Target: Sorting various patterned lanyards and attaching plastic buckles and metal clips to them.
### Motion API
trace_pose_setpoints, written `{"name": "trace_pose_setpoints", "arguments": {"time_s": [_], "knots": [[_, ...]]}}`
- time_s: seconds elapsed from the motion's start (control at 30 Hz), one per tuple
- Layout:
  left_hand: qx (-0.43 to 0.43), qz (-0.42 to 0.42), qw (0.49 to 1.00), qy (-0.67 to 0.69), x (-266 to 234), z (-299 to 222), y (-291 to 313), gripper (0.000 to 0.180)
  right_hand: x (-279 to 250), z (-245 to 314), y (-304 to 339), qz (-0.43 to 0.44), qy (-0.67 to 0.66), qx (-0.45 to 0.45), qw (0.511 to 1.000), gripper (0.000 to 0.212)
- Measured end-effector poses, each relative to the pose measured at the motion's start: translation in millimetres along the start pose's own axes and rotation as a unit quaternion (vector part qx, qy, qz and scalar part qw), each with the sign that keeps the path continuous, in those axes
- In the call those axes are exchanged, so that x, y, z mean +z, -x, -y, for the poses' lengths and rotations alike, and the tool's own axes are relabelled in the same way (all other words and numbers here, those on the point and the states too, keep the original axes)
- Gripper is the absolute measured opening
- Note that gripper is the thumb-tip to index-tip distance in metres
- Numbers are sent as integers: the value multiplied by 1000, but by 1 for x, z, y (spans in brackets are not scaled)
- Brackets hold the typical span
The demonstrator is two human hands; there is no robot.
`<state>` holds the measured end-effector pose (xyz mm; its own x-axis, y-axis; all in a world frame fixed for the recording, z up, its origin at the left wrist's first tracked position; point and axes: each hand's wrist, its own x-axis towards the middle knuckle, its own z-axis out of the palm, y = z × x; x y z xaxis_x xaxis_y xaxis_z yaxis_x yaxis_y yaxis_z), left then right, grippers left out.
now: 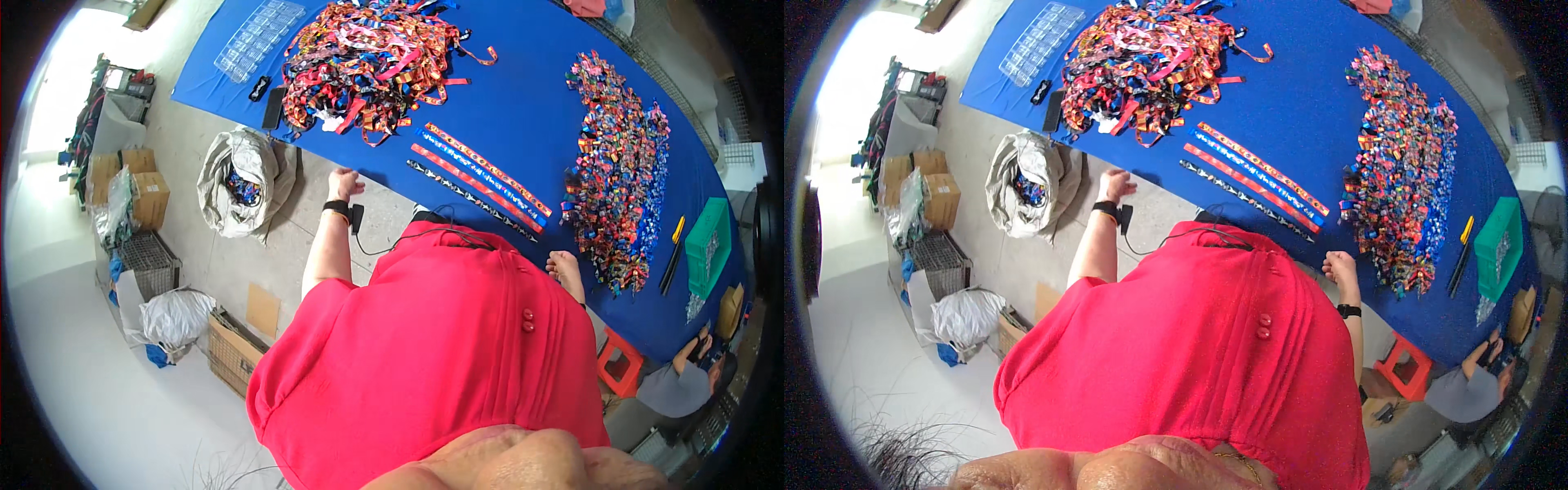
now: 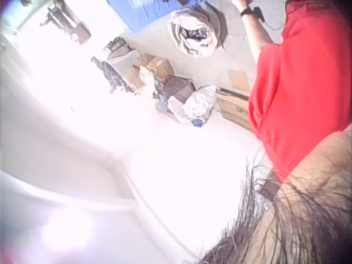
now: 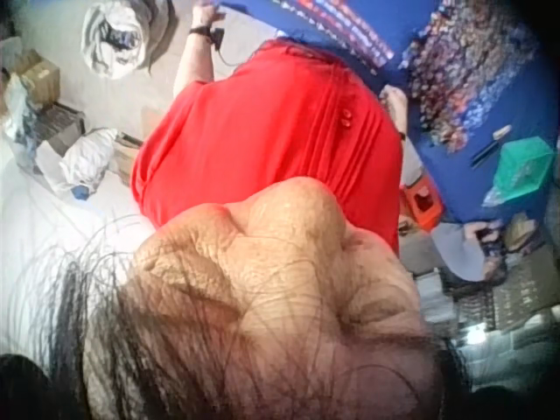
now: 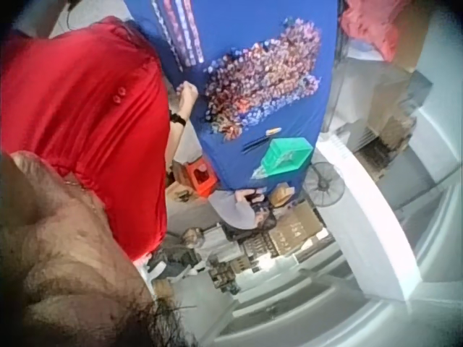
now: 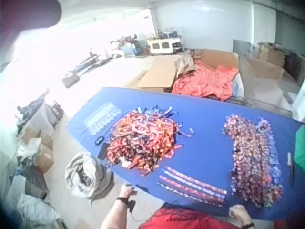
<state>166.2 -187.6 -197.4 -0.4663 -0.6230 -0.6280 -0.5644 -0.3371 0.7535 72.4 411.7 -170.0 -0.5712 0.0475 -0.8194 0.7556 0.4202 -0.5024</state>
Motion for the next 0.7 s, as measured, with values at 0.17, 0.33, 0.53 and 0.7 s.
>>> {"name": "trace_pose_setpoints", "arguments": {"time_s": [0.17,0.33,0.53,0.7], "knots": [[-72,31,997,-19,-20,52,36,31,-5,-21,-24,35,4,26,999,19],[-140,2,990,-36,-49,101,61,33,1,-24,-26,66,52,-7,996,15],[-261,-34,962,71,-85,157,58,34,4,-33,-29,43,32,6,999,14],[-221,-59,968,105,-90,134,8,6,23,-39,-21,-28,61,-26,997,21]]}}
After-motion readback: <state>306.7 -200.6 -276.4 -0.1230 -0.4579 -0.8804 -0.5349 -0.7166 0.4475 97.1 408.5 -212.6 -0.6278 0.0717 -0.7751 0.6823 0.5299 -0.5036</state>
